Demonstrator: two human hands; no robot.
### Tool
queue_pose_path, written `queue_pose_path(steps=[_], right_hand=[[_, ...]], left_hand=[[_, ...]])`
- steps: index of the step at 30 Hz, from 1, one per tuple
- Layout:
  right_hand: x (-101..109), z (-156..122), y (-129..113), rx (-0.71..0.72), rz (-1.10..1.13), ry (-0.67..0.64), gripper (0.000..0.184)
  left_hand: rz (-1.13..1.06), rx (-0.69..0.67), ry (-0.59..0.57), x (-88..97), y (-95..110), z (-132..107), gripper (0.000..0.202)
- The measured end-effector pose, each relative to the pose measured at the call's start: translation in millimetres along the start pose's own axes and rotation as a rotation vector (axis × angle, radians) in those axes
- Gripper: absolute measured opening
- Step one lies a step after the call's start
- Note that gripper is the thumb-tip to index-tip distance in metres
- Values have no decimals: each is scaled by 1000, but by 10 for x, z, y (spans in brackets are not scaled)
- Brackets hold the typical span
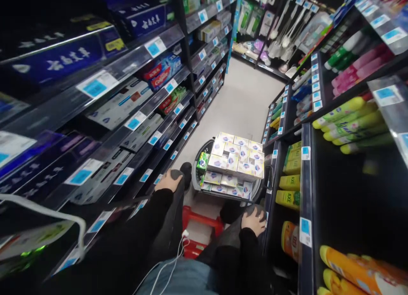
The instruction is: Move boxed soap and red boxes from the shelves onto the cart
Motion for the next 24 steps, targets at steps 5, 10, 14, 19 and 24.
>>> queue_pose_path(steps=[5, 10, 14, 19, 24], right_hand=[[-56, 23, 25, -52, -66, -24, 56], [-2, 5, 7, -57, -102, 7, 56], [-39, 18, 14, -65, -129, -15, 59], [-69, 25, 24, -60, -142, -28, 59], [-39, 9, 20, -50, -152, -1, 58]], left_hand=[[53, 60, 17, 54, 50, 133, 74], [67, 79, 60, 2, 94, 135, 72], [66, 85, 42, -27, 55, 169, 73], [76, 94, 30, -44, 33, 182, 74], [89, 93, 38, -46, 62, 166, 74]])
Point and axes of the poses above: each hand's wrist, its own z-axis towards the middle knuckle, its own x-axis out of the back of the hand, y = z × x, the point moved 7 cm from there along z, towards the middle knuckle, and after that the axes turned 8 degrees about -z, right-handed, at the moved point
